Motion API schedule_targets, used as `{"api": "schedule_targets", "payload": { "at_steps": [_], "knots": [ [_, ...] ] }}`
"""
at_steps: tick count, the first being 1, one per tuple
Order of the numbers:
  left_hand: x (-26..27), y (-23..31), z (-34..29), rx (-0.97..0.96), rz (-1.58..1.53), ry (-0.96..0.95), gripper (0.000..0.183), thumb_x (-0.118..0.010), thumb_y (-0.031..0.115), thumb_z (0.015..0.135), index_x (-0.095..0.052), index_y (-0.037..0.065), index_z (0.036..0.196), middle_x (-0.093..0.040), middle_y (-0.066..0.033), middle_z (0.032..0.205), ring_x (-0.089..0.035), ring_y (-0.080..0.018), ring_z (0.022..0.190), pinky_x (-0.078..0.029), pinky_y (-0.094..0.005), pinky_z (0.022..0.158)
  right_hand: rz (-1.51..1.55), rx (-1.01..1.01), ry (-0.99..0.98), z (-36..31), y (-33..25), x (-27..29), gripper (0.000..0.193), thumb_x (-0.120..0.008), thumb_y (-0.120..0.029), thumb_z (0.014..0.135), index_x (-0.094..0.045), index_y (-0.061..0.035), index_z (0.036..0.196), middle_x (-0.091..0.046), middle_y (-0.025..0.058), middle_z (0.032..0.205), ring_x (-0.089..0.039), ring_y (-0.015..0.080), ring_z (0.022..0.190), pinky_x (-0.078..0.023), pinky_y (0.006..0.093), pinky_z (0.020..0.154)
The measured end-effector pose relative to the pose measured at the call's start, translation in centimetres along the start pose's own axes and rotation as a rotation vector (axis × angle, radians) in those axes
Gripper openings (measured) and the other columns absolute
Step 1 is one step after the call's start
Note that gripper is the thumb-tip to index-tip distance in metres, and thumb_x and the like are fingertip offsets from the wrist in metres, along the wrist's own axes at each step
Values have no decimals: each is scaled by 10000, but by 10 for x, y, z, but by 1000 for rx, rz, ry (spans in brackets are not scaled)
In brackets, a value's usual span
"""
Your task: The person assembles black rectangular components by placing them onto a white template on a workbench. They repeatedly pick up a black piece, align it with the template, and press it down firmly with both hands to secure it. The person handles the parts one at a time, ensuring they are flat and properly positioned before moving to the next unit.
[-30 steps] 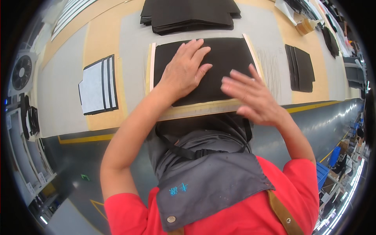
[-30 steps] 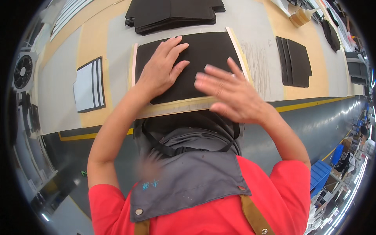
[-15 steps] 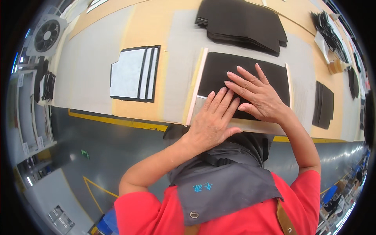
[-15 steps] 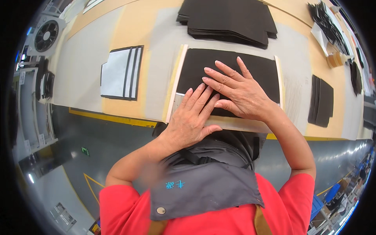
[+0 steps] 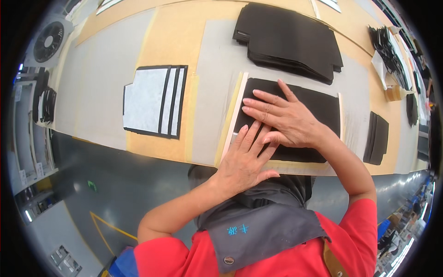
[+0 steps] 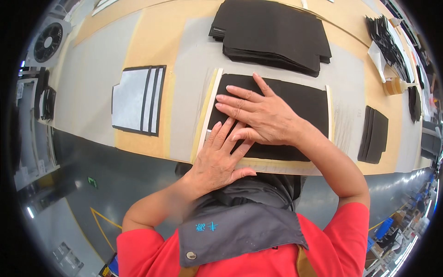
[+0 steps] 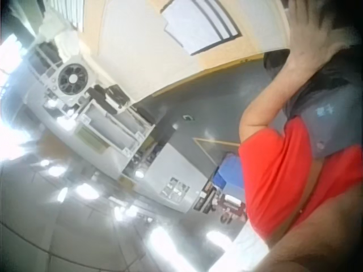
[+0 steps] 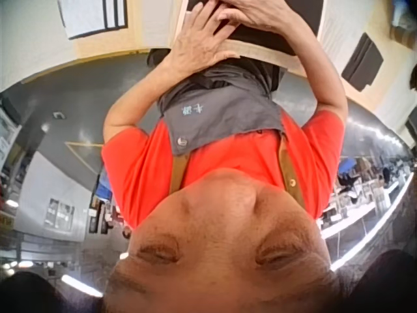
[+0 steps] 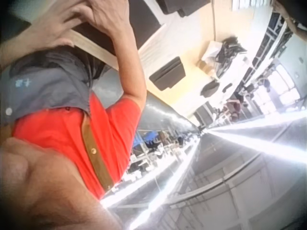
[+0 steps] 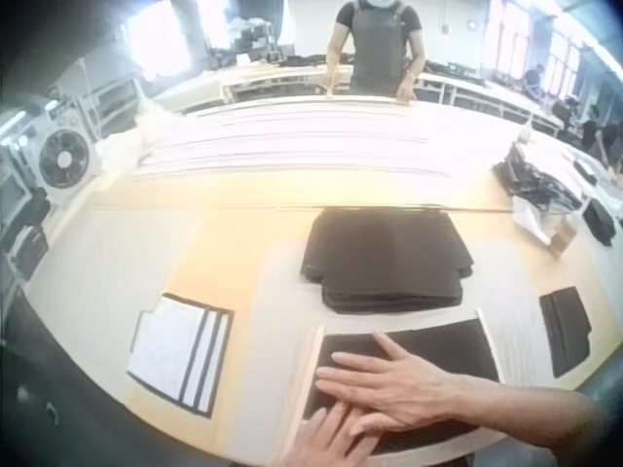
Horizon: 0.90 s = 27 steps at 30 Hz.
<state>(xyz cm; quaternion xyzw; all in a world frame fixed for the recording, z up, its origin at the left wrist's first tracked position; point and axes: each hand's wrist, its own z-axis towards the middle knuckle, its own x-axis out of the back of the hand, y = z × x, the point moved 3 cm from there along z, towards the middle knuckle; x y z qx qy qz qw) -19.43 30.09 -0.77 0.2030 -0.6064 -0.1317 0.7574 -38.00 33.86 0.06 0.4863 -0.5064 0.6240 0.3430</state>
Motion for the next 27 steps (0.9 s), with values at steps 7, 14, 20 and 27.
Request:
{"api": "schedule_targets", "payload": {
  "at_steps": [7, 14, 20, 27],
  "knots": [
    [-9, 8, -7, 18, 27, -29, 902, -664, 658, 858, -510, 37, 1495, -427, -242, 1529, -327, -424, 1503, -249, -569, 1228, -66, -20, 2, 3, 5, -5, 757, -370, -666, 1010, -421, -178, 1586, -402, -12, 1645, -328, 212, 1539, -128, 536, 1293],
    [1, 4, -5, -14, 73, -70, 901, -641, 690, 859, -509, 69, 1500, -438, -227, 1516, -327, -388, 1512, -179, -651, 1221, -84, -14, -5, 4, 4, -6, 727, -424, -621, 1014, -416, -178, 1589, -402, -14, 1647, -325, 210, 1540, -137, 527, 1293],
    [3, 6, 1, 40, 80, -149, 888, -617, 700, 877, -514, 65, 1489, -389, -208, 1580, -293, -358, 1530, -157, -640, 1231, -11, -6, 25, -3, 3, -1, 747, -464, -601, 995, -419, -147, 1586, -421, 27, 1636, -348, 220, 1535, -120, 552, 1286],
    [-5, 31, 21, -112, 55, -170, 933, -604, 675, 897, -462, -8, 1517, -390, -194, 1616, -329, -337, 1526, -187, -555, 1253, -47, -157, 0, -61, 7, 5, 834, -297, -739, 990, -434, -159, 1574, -399, 17, 1645, -315, 208, 1546, -38, 597, 1279]
  ]
}}
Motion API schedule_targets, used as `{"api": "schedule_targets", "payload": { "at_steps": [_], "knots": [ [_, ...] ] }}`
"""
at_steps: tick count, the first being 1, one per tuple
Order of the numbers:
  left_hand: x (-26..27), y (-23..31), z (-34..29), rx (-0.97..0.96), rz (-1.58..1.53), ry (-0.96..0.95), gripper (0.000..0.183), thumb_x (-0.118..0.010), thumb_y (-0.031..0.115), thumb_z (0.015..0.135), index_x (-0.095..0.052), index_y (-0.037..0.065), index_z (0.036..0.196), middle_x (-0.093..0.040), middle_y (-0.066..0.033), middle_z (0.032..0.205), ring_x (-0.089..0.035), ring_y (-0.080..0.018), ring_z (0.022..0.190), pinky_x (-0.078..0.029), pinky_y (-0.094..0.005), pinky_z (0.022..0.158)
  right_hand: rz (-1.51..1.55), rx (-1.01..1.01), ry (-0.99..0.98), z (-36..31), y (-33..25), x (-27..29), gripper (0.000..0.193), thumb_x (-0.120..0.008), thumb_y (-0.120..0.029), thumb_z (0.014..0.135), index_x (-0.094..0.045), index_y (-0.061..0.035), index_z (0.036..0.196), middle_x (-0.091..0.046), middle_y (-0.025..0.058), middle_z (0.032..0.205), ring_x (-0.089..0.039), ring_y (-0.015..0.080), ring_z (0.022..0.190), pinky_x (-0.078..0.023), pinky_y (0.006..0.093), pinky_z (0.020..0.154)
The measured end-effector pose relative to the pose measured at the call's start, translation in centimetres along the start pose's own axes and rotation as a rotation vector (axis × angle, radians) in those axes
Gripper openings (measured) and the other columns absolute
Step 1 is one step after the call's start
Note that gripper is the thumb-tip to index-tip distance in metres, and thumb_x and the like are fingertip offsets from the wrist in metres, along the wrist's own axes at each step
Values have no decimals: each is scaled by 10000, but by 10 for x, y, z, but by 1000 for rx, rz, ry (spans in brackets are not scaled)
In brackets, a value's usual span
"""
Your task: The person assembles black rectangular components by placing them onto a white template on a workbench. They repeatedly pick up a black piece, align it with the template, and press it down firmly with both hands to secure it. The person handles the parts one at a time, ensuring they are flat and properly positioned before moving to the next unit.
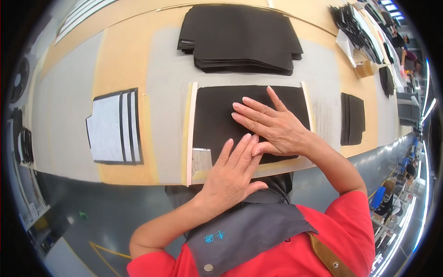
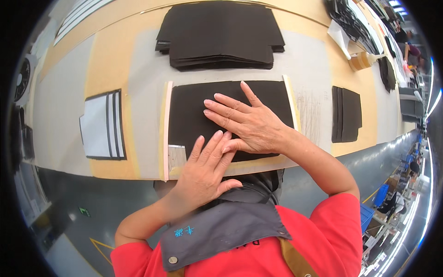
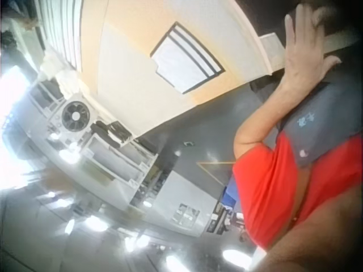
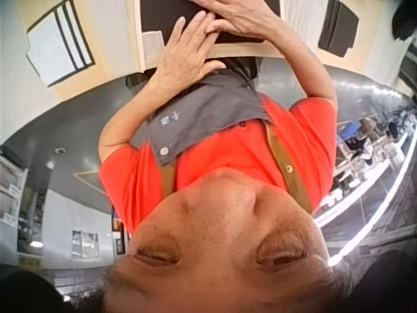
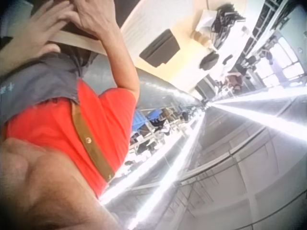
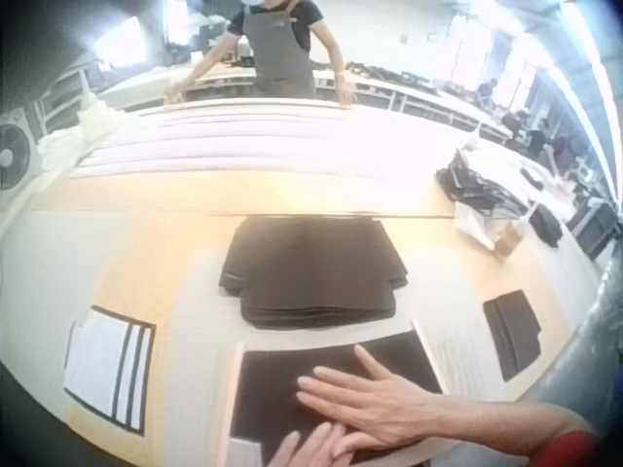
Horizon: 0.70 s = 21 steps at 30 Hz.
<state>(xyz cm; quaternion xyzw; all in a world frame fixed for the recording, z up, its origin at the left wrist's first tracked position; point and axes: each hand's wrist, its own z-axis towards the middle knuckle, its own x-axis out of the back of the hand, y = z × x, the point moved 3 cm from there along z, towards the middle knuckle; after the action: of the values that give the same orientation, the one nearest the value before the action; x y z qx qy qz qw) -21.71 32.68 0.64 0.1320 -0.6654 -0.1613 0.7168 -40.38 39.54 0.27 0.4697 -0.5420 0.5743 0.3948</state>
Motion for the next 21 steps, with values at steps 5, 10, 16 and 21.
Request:
{"api": "schedule_targets", "payload": {
  "at_steps": [5, 10, 16, 21],
  "knots": [
    [-15, -1, -1, -18, 22, -53, 956, -609, 672, 894, -412, 18, 1562, -358, -170, 1646, -287, -304, 1557, -180, -499, 1271, -65, -16, -26, -4, 14, -3, 816, -328, -687, 1009, -358, -133, 1607, -362, 54, 1666, -316, 213, 1548, -78, 585, 1277],
    [-11, 0, -2, -19, -22, -68, 979, -643, 650, 874, -384, 16, 1573, -357, -180, 1644, -296, -323, 1550, -210, -508, 1256, -96, -97, 81, 3, 38, -3, 795, -359, -647, 1031, -362, -90, 1599, -371, 90, 1659, -318, 237, 1547, -111, 552, 1279],
    [-11, -4, 3, -21, -39, -78, 991, -676, 602, 866, -344, 6, 1585, -315, -195, 1660, -282, -350, 1549, -206, -517, 1255, -224, -160, 189, -7, 48, 2, 797, -282, -670, 1042, -323, -126, 1623, -331, 72, 1681, -255, 239, 1570, -87, 539, 1285],
    [-3, 4, 11, -2, 24, -75, 971, -580, 623, 939, -280, -10, 1612, -270, -206, 1680, -215, -361, 1576, -155, -533, 1268, 35, -393, 322, -84, 53, 32, 723, -307, -625, 1062, -275, -209, 1652, -266, 28, 1712, -167, 251, 1595, -38, 545, 1285]
  ]
}}
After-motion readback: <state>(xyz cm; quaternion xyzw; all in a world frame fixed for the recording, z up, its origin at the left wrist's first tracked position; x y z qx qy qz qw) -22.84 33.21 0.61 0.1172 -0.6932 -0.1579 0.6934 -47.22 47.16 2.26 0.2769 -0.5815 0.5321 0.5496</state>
